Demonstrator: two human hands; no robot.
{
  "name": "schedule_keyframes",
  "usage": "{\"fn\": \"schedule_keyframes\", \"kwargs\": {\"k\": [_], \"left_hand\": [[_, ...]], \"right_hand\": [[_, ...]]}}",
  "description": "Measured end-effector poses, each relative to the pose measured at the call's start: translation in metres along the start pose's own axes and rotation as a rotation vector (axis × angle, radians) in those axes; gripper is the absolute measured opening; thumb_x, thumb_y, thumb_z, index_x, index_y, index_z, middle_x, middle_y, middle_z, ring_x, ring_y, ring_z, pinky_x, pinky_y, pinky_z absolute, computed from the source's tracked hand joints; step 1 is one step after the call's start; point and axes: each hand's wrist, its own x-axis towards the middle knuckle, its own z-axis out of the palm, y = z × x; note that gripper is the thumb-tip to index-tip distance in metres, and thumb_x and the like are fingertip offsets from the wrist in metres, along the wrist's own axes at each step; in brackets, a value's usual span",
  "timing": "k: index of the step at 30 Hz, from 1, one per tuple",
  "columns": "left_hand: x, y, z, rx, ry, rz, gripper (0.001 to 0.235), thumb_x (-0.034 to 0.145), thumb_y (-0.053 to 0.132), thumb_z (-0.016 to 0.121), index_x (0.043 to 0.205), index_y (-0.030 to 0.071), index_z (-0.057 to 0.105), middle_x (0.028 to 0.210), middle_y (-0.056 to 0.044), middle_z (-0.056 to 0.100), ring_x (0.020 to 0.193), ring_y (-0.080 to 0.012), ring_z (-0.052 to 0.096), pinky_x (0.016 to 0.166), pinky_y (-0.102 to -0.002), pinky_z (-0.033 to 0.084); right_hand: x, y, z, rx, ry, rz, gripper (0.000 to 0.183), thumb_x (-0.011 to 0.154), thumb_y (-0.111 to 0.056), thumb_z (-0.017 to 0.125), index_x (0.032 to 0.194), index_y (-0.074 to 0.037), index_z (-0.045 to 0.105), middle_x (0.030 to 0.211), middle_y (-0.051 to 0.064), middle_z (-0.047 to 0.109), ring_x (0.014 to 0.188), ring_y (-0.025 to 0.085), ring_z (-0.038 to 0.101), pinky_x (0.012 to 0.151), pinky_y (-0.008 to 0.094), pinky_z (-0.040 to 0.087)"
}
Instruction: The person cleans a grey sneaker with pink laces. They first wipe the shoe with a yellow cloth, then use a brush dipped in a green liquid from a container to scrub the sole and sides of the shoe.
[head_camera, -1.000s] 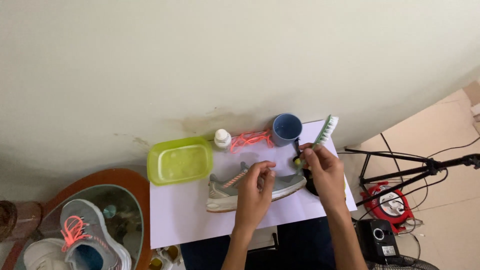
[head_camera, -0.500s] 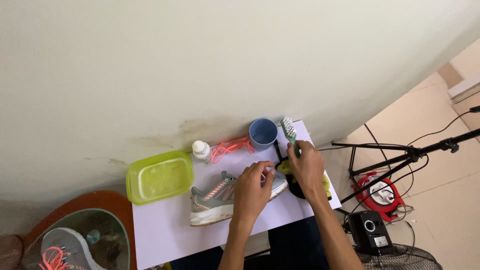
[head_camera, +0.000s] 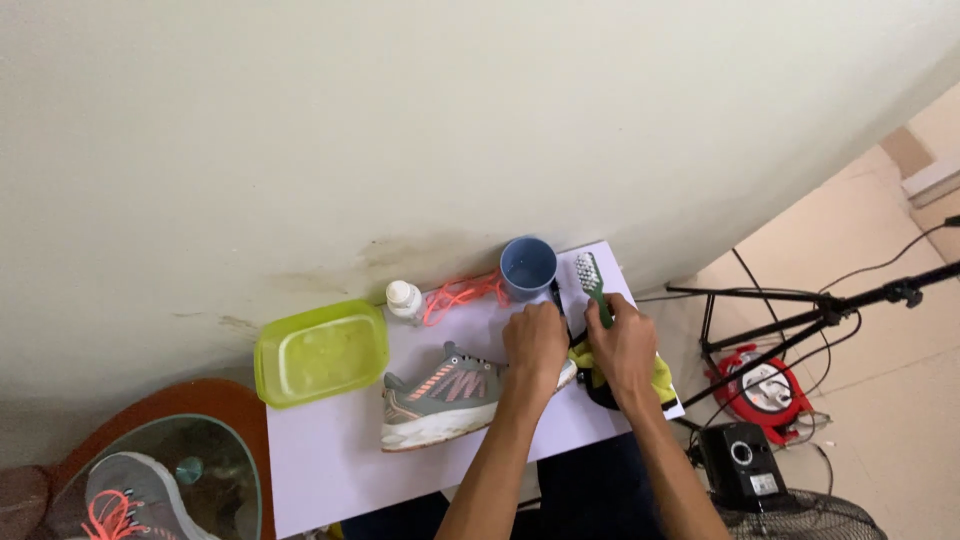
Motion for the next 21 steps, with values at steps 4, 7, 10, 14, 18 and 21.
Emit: {"fn": "schedule_keyframes", "kwargs": {"k": [4, 7, 10, 14, 18, 21], "left_hand": [[0.01, 0.014, 0.001, 0.031, -0.056, -0.023, 0.027, 0.098, 0.015, 0.055, 0.091, -0.004, 0.074, 0.088, -0.025, 0.074, 0.092, -0.0484, 0.074, 0.077, -0.055, 0.06], [0.021, 0.024, 0.01, 0.166, -0.059, -0.018, 0.019, 0.093, 0.006, 0.059, 0.086, -0.001, 0.075, 0.085, -0.019, 0.075, 0.09, -0.0431, 0.075, 0.076, -0.05, 0.061], [0.016, 0.038, 0.008, 0.214, -0.094, -0.048, 0.018, 0.095, 0.005, 0.059, 0.094, 0.0, 0.076, 0.092, -0.015, 0.077, 0.096, -0.0366, 0.075, 0.078, -0.044, 0.061], [0.012, 0.041, 0.002, 0.203, -0.052, -0.03, 0.017, 0.092, -0.002, 0.06, 0.087, -0.001, 0.076, 0.088, -0.016, 0.077, 0.092, -0.0367, 0.075, 0.078, -0.046, 0.06], [0.016, 0.031, 0.004, 0.083, -0.037, -0.056, 0.02, 0.092, 0.016, 0.063, 0.083, 0.004, 0.077, 0.081, -0.017, 0.075, 0.087, -0.0402, 0.075, 0.076, -0.049, 0.059], [0.005, 0.033, -0.007, 0.029, -0.003, -0.052, 0.027, 0.094, 0.026, 0.06, 0.089, 0.005, 0.077, 0.086, -0.016, 0.076, 0.091, -0.0429, 0.074, 0.081, -0.054, 0.057]], "right_hand": [[0.004, 0.003, -0.002, 0.019, -0.034, 0.031, 0.027, 0.101, -0.034, 0.062, 0.106, -0.01, 0.074, 0.085, 0.016, 0.076, 0.081, 0.045, 0.072, 0.067, 0.056, 0.055], [0.01, 0.001, -0.005, 0.042, -0.128, 0.051, 0.027, 0.101, -0.03, 0.058, 0.108, -0.01, 0.073, 0.089, 0.019, 0.076, 0.086, 0.05, 0.071, 0.073, 0.061, 0.052], [0.009, -0.001, -0.01, 0.055, -0.186, 0.079, 0.027, 0.1, -0.03, 0.055, 0.11, -0.015, 0.074, 0.092, 0.014, 0.078, 0.089, 0.047, 0.072, 0.077, 0.059, 0.054], [0.01, -0.007, -0.014, 0.076, -0.222, 0.078, 0.028, 0.1, -0.028, 0.051, 0.113, -0.015, 0.071, 0.095, 0.015, 0.078, 0.091, 0.049, 0.072, 0.078, 0.06, 0.053], [0.011, -0.007, -0.018, 0.143, -0.247, 0.08, 0.033, 0.101, -0.022, 0.047, 0.121, -0.008, 0.07, 0.099, 0.023, 0.077, 0.092, 0.053, 0.07, 0.081, 0.061, 0.052], [0.016, 0.001, -0.015, 0.193, -0.22, 0.051, 0.033, 0.101, -0.02, 0.048, 0.123, -0.008, 0.07, 0.095, 0.025, 0.076, 0.094, 0.055, 0.068, 0.082, 0.064, 0.048]]}}
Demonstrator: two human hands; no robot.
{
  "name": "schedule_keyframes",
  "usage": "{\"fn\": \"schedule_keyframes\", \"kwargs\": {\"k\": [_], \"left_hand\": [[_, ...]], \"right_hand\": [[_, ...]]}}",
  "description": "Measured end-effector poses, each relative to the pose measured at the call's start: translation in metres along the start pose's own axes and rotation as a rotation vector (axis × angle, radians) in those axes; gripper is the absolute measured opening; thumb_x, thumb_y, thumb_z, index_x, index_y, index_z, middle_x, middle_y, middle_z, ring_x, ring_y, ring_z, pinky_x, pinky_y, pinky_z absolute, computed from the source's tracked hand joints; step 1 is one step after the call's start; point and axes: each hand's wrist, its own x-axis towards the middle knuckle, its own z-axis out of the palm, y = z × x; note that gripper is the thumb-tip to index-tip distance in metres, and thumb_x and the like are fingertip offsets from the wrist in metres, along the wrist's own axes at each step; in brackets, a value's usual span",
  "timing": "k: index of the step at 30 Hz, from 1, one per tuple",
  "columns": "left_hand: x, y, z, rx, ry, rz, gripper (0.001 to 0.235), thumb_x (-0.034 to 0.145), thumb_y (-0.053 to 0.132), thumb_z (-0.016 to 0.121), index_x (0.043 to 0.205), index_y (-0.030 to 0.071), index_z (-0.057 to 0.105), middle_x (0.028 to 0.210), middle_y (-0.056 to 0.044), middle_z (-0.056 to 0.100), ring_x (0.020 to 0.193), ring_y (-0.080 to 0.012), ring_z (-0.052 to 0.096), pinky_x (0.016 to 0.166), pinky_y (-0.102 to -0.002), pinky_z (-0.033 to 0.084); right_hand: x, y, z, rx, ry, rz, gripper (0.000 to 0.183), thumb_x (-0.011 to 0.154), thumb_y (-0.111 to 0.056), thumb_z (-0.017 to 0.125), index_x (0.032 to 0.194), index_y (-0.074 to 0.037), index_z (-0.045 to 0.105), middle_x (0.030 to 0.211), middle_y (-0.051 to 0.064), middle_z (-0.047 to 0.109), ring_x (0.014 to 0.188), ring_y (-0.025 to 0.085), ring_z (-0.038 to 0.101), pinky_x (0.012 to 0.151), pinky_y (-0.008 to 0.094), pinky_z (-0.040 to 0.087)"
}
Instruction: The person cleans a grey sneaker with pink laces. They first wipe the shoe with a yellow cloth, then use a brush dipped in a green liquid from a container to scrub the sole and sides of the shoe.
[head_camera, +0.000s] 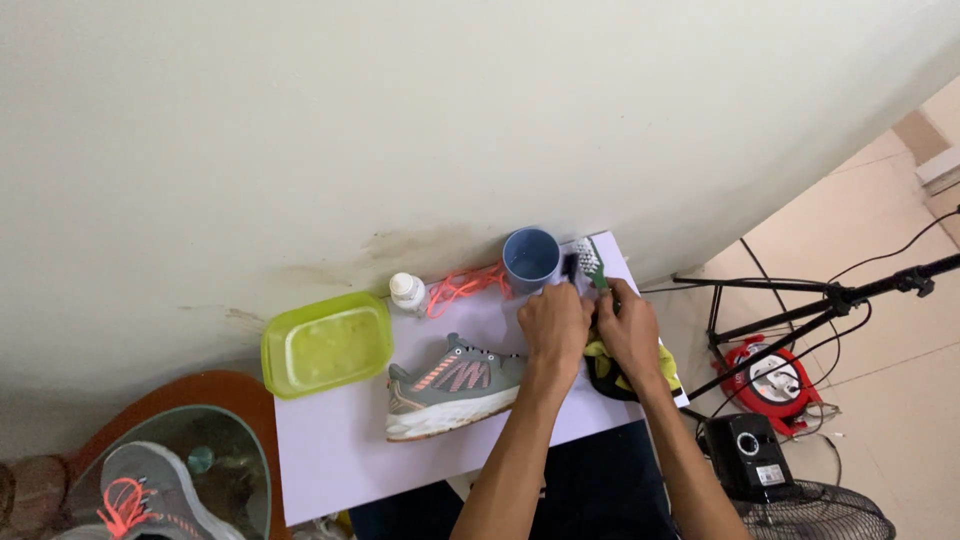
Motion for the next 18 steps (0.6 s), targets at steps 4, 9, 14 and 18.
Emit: {"fn": "schedule_keyframes", "kwargs": {"k": [4, 9, 14, 18], "left_hand": [[-0.036, 0.009, -0.03, -0.071, 0.085, 0.05, 0.029, 0.095, 0.029, 0.057, 0.095, 0.007, 0.075, 0.087, -0.017, 0.075, 0.088, -0.0457, 0.074, 0.079, -0.057, 0.056], [-0.075, 0.003, -0.073, -0.189, 0.148, 0.113, 0.031, 0.097, 0.044, 0.054, 0.116, 0.026, 0.072, 0.087, -0.004, 0.076, 0.084, -0.0405, 0.075, 0.082, -0.057, 0.057], [-0.109, -0.023, -0.1, -0.492, 0.331, 0.205, 0.016, 0.092, 0.03, 0.068, 0.104, 0.023, 0.077, 0.074, -0.003, 0.076, 0.07, -0.0243, 0.075, 0.064, -0.039, 0.057], [-0.126, -0.053, -0.115, -0.793, 0.425, 0.25, 0.015, 0.092, 0.016, 0.07, 0.103, 0.014, 0.079, 0.073, -0.008, 0.075, 0.067, -0.0133, 0.064, 0.055, -0.026, 0.049]], "right_hand": [[0.001, -0.001, -0.001, 0.095, 0.014, -0.017, 0.031, 0.102, -0.017, 0.05, 0.12, -0.011, 0.074, 0.091, 0.022, 0.076, 0.091, 0.05, 0.07, 0.08, 0.057, 0.052], [0.003, -0.013, -0.008, 0.135, -0.142, 0.021, 0.034, 0.103, -0.022, 0.052, 0.123, -0.009, 0.076, 0.084, 0.016, 0.079, 0.087, 0.036, 0.073, 0.084, 0.05, 0.052], [0.01, -0.025, 0.001, 0.033, -0.218, 0.033, 0.037, 0.105, -0.03, 0.049, 0.124, -0.007, 0.072, 0.083, 0.018, 0.079, 0.091, 0.043, 0.073, 0.082, 0.056, 0.052], [0.023, -0.003, 0.02, -0.159, -0.272, 0.031, 0.039, 0.104, -0.035, 0.051, 0.116, -0.007, 0.076, 0.089, 0.02, 0.078, 0.094, 0.047, 0.073, 0.082, 0.055, 0.054]]}}
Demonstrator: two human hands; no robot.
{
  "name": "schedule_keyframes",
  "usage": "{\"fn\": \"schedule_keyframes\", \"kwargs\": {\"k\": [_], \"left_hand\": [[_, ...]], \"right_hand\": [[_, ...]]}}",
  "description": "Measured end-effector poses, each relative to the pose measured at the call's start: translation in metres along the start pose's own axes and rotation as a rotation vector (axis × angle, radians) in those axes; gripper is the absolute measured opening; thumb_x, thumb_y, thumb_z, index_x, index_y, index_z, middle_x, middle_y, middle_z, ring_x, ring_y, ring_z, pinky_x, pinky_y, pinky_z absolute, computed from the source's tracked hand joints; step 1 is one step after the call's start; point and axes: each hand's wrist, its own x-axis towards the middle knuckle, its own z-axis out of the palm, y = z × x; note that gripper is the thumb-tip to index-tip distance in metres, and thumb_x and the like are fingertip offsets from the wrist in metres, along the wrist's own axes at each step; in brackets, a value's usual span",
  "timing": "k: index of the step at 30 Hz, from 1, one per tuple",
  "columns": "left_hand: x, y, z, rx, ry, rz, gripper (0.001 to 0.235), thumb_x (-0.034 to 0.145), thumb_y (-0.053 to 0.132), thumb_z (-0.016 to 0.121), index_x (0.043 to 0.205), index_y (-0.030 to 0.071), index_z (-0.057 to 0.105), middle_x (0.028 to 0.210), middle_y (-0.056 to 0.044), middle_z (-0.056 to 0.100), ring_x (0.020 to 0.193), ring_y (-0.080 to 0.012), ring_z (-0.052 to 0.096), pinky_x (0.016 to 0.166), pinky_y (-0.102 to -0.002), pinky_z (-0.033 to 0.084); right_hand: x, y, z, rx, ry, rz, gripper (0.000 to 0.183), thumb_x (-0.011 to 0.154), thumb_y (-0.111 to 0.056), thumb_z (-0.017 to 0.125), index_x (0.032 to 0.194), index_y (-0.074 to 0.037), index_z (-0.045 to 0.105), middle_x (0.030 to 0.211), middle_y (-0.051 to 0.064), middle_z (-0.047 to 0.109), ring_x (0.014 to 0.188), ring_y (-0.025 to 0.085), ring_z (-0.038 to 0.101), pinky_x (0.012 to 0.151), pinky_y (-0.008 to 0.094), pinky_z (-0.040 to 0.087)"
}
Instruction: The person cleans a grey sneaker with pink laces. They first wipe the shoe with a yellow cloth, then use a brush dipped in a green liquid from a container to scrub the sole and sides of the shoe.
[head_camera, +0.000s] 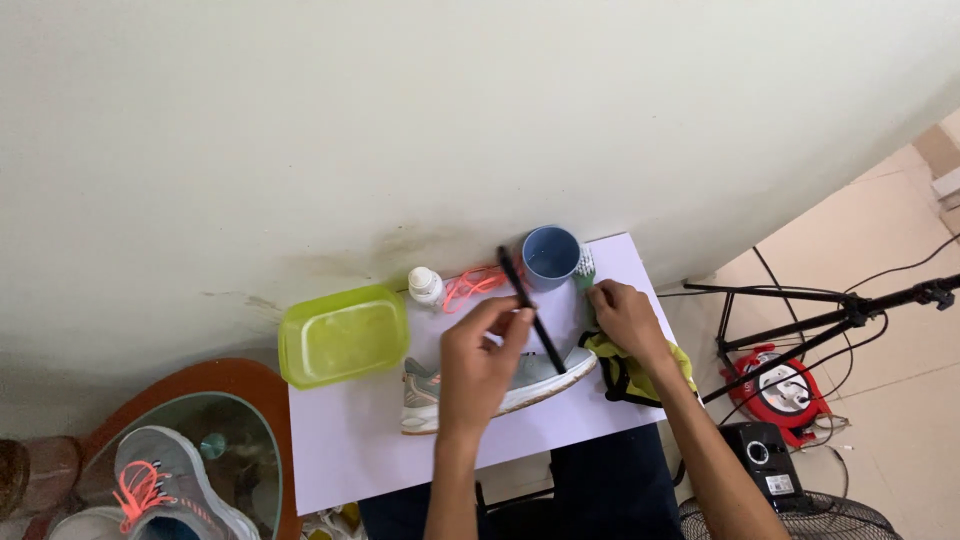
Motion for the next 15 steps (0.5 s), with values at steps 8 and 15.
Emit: {"fn": "schedule_keyframes", "kwargs": {"k": [8, 15], "left_hand": [[-0.001, -0.02, -0.046, -0.135, 0.105, -0.07, 0.017, 0.096, 0.014, 0.062, 0.103, 0.008, 0.077, 0.079, -0.009, 0.071, 0.077, -0.0151, 0.063, 0.065, -0.028, 0.051], [-0.013, -0.04, -0.105, -0.402, 0.191, -0.227, 0.02, 0.108, 0.022, 0.044, 0.112, 0.005, 0.055, 0.082, -0.012, 0.061, 0.07, -0.023, 0.065, 0.069, -0.034, 0.059]], "right_hand": [[-0.024, -0.046, -0.012, -0.168, 0.003, -0.061, 0.036, 0.101, -0.033, 0.056, 0.109, -0.007, 0.079, 0.084, 0.019, 0.077, 0.088, 0.046, 0.074, 0.082, 0.055, 0.058], [-0.027, -0.027, -0.022, -0.203, -0.054, -0.284, 0.029, 0.097, -0.035, 0.06, 0.103, -0.013, 0.078, 0.1, 0.004, 0.08, 0.077, 0.021, 0.071, 0.073, 0.037, 0.051]]}}
